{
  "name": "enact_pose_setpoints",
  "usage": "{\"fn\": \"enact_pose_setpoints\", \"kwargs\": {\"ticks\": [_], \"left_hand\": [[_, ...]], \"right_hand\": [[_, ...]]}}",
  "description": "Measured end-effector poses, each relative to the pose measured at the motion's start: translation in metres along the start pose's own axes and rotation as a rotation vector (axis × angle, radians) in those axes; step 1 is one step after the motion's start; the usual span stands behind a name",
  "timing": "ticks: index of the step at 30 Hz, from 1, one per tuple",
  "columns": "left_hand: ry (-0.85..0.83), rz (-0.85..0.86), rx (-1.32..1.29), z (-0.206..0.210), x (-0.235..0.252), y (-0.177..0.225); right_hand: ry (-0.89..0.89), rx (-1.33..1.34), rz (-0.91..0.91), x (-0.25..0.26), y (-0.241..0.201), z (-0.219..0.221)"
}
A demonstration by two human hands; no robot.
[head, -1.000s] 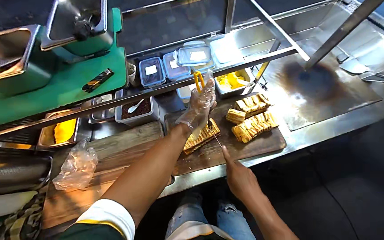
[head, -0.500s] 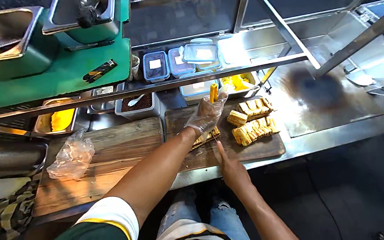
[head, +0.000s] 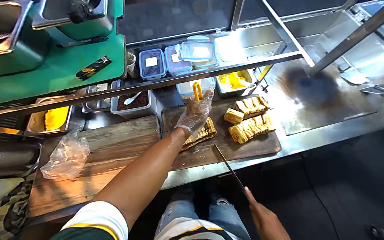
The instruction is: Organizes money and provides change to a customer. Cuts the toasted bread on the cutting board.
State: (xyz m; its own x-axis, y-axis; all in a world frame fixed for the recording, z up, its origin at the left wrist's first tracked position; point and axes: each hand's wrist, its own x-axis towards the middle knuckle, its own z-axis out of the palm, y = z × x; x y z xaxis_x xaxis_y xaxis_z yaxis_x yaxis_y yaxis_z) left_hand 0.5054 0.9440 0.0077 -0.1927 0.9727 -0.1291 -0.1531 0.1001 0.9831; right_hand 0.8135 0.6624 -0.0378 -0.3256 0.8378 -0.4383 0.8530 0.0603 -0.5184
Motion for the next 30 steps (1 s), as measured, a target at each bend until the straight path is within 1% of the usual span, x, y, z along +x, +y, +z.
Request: {"fn": "enact_pose_setpoints", "kwargs": {"ticks": [2, 3, 4, 5, 6, 7, 9, 10, 11, 14, 18, 20, 22, 24, 25, 27, 29, 30], "left_hand": [[0.015, -0.034, -0.027, 0.0, -0.004, 0.004], [0.021, -0.058, -0.013, 0.002, -0.005, 0.006], [0.029, -0.103, 0.021, 0.004, -0.004, 0.009], [0.027, -0.16, 0.073, 0.007, -0.003, 0.015], [0.021, -0.198, 0.1, 0.009, -0.002, 0.026], [0.01, -0.182, 0.073, 0.01, -0.006, 0.043], [-0.019, -0.087, -0.053, 0.01, -0.017, 0.085], [-0.028, -0.056, -0.092, 0.007, -0.02, 0.095], [-0.03, -0.039, -0.111, 0.003, -0.021, 0.096], [-0.032, -0.044, -0.106, -0.004, -0.012, 0.071], [0.044, -0.14, -0.043, -0.007, -0.005, 0.04], [0.068, -0.159, 0.025, -0.007, -0.004, 0.025], [0.082, -0.137, 0.095, -0.01, 0.0, 0.016], [0.103, -0.128, 0.088, -0.01, 0.001, 0.011], [0.117, -0.137, 0.088, -0.009, 0.003, 0.011], [0.142, -0.152, 0.116, -0.01, 0.002, 0.009], [0.132, -0.12, 0.131, -0.01, 0.0, 0.006], [0.129, -0.094, 0.127, -0.011, -0.001, 0.006]], "right_hand": [[-0.022, 0.305, -0.073, 0.004, 0.003, -0.004], [-0.069, 0.468, -0.049, 0.014, -0.004, -0.004], [-0.136, 0.601, 0.012, 0.024, -0.013, -0.003], [-0.192, 0.671, 0.078, 0.032, -0.021, -0.002], [-0.203, 0.66, 0.11, 0.035, -0.026, -0.001], [-0.167, 0.569, 0.098, 0.035, -0.029, -0.001], [-0.038, 0.298, 0.016, 0.026, -0.041, -0.005], [0.006, 0.179, -0.001, 0.021, -0.05, -0.007], [0.009, 0.087, 0.011, 0.019, -0.061, -0.008], [-0.025, -0.036, 0.079, 0.045, -0.091, -0.012], [-0.176, -0.073, 0.169, 0.118, -0.138, -0.024], [-0.209, -0.101, 0.201, 0.144, -0.15, -0.025], [-0.207, -0.13, 0.218, 0.135, -0.152, -0.023], [-0.238, -0.139, 0.26, 0.11, -0.149, -0.024], [-0.246, -0.149, 0.269, 0.109, -0.148, -0.024], [-0.235, -0.134, 0.26, 0.137, -0.155, -0.016], [-0.208, -0.13, 0.25, 0.176, -0.161, -0.004], [-0.204, -0.134, 0.248, 0.182, -0.161, -0.001]]}}
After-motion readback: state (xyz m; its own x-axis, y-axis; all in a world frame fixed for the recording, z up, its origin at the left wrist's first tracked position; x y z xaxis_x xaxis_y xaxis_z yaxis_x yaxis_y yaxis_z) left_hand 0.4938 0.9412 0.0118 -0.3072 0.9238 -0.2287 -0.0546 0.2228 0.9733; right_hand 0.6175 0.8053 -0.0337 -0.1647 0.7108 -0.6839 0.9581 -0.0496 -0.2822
